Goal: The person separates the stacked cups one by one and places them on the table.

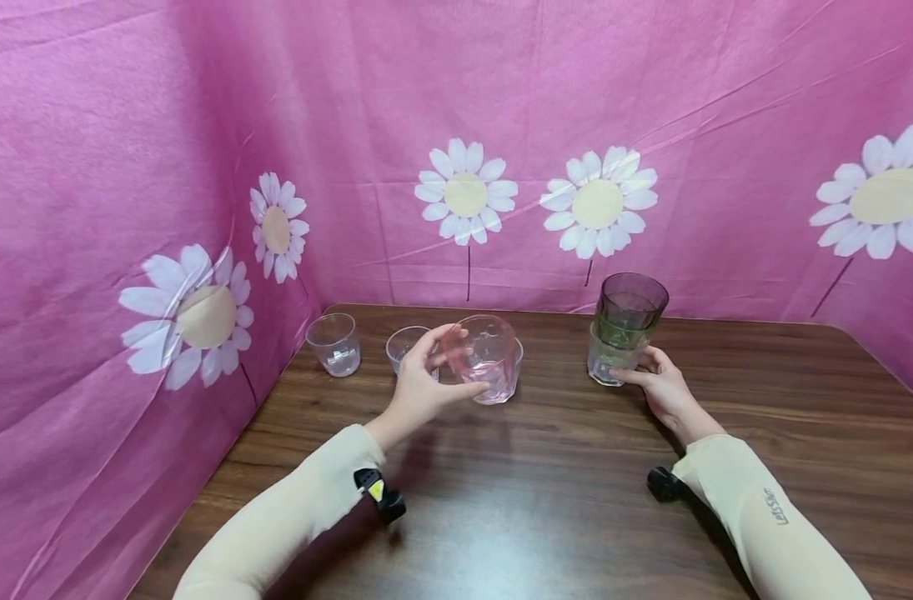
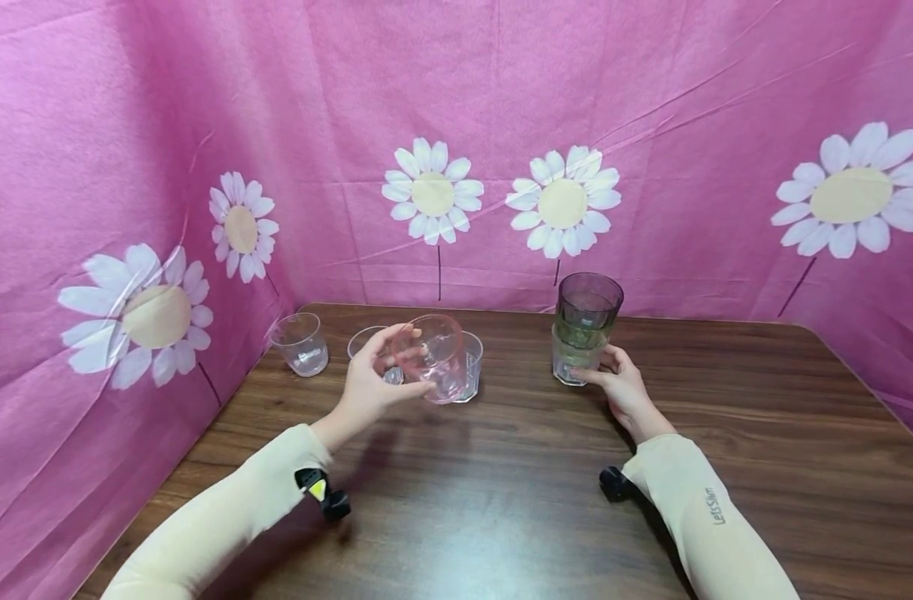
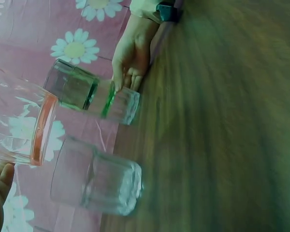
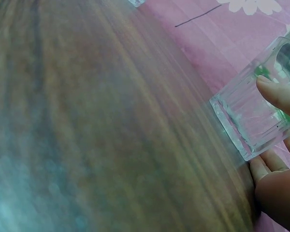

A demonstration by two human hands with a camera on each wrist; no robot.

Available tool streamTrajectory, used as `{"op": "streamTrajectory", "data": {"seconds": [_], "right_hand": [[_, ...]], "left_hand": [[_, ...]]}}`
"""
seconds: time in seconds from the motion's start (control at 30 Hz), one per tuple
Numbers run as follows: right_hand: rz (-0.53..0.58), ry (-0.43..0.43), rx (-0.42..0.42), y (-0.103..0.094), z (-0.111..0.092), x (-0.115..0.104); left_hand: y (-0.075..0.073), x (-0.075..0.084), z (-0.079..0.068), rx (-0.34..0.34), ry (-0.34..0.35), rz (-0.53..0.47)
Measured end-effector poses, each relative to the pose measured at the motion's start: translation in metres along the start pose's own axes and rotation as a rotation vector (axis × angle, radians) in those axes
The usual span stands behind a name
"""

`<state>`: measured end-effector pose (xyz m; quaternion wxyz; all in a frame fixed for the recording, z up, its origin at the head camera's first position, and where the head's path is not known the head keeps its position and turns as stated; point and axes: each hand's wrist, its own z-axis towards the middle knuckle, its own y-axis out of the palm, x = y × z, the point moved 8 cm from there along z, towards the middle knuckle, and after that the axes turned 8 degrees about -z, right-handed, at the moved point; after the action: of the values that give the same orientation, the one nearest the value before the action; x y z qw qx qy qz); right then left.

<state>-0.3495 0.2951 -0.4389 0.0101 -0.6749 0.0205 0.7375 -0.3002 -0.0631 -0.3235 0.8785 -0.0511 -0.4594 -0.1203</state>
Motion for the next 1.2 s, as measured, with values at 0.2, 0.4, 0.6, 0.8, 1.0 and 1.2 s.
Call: {"op": "streamTrajectory", "data": {"seconds": [0.2,0.4,0.6,0.8,1.0,1.2], "right_hand": [[-0.011,-0.002,0.002,-0.001,0.000,0.001],[-0.014,0.001,0.002,-0.001,0.001,0.001],[-0.016,0.011,0.006,-0.001,0.001,0.002],[-0.029,0.013,0.010,-0.002,0.000,0.001],[-0.056,0.021,0.008,-0.001,0.002,0.003],[-0.069,0.036,0.014,-0.002,0.002,0.003]], "left_hand": [[-0.030,0.006,-0.022,0.021,-0.023,0.033],[-0.066,0.004,-0.044,0.075,-0.022,0.114],[-0.102,-0.004,-0.059,0.070,-0.065,0.089],[-0.144,-0.012,-0.067,0.097,-0.080,0.048],[-0.179,-0.021,-0.074,0.170,-0.117,-0.047],[-0.206,-0.029,-0.082,0.255,-0.159,-0.022]]}}
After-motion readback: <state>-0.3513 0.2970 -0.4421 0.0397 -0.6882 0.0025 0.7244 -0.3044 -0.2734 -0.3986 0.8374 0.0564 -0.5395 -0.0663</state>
